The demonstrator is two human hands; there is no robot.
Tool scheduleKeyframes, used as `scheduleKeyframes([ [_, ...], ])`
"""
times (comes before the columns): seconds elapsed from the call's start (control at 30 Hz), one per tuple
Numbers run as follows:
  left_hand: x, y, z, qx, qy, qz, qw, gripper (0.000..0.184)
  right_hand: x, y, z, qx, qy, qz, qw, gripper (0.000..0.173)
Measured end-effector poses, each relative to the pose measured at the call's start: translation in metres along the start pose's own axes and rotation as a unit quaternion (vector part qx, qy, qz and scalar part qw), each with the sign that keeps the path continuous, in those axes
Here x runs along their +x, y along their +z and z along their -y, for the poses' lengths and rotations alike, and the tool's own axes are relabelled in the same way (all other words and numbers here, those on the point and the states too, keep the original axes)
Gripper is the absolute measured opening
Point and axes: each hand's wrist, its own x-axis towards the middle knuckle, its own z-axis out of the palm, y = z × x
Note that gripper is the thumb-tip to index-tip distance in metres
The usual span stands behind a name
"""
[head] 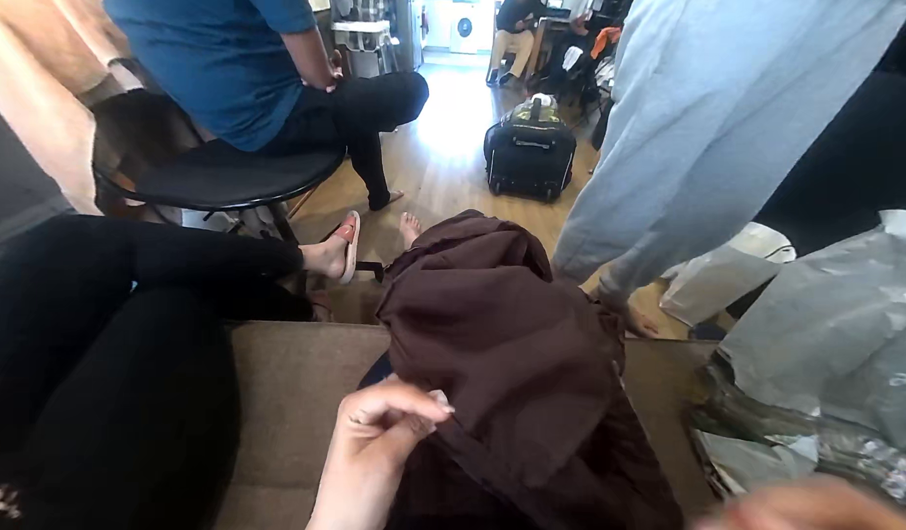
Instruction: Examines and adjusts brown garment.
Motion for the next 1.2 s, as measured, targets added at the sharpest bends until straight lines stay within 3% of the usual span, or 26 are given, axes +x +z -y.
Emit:
scheduleKeyframes([
  [0.1,-0.002,-0.002,-0.005,0.004,-0.013,0.011,1.0,0.023,0.008,0.055,-0.006,0.051,-0.003,0.044,0.998,0.021],
  [0.23,-0.005,0.001,-0.024,0.058,-0.045,0.093,0.993,0.073,0.002,0.094,-0.026,0.048,0.025,0.0,0.999,0.013],
  [0.3,-0.007,0.004,-0.024,0.037,-0.058,0.104,0.992,0.087,-0.003,0.102,-0.035,0.054,0.044,-0.037,0.997,0.011],
  [0.63,-0.011,0.007,-0.02,0.066,-0.055,0.108,0.99,0.101,-0.008,0.116,-0.04,0.069,0.079,-0.084,0.991,0.008],
  [1.2,-0.013,0.011,-0.027,0.003,-0.059,0.117,0.991,0.101,-0.009,0.117,-0.038,0.069,0.067,-0.085,0.992,0.009],
])
